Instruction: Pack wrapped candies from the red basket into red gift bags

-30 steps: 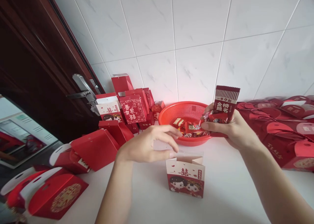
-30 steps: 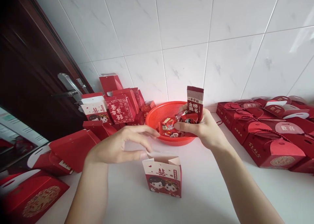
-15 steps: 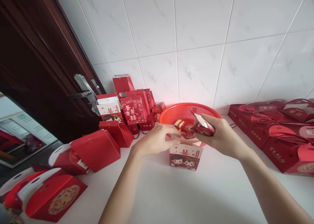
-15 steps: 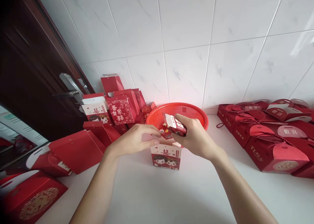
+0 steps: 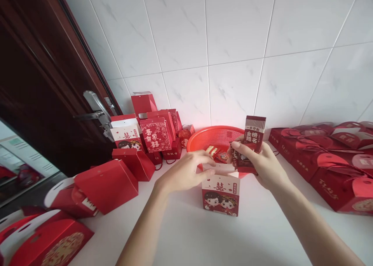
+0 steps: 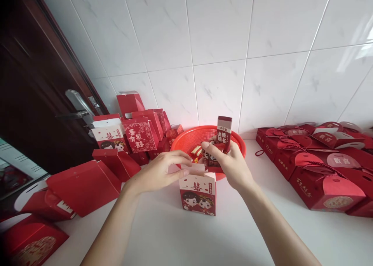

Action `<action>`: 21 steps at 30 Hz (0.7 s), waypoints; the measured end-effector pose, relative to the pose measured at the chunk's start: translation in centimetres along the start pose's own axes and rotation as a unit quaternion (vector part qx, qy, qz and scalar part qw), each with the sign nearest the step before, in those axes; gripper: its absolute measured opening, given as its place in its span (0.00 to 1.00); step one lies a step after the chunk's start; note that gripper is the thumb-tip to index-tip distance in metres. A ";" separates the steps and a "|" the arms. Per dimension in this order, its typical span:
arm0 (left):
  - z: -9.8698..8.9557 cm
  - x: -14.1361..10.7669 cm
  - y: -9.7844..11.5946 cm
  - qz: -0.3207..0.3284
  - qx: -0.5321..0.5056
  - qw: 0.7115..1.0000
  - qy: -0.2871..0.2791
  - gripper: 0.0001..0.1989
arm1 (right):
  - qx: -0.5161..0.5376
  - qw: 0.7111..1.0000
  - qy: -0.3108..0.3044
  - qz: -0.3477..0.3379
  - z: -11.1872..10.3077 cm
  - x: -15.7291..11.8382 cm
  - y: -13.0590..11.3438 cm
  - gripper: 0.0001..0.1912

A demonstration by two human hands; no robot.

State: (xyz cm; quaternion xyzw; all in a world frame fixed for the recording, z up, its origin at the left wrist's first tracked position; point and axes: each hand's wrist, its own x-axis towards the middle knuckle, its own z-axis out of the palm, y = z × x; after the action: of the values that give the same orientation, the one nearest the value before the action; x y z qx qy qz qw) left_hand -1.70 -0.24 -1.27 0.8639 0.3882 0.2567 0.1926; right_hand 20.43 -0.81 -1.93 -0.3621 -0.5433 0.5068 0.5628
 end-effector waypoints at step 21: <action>2.5 0.9 2.4 -0.026 -0.152 0.960 0.234 0.11 | -0.007 0.998 0.042 -0.041 0.1 -0.2 0.5 0.16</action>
State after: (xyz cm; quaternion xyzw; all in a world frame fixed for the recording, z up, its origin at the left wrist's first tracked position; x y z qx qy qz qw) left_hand 1.66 -1.31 -1.71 0.7297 0.4016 0.5024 0.2320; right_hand 20.31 -0.86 -2.42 -0.3643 -0.5370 0.4636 0.6033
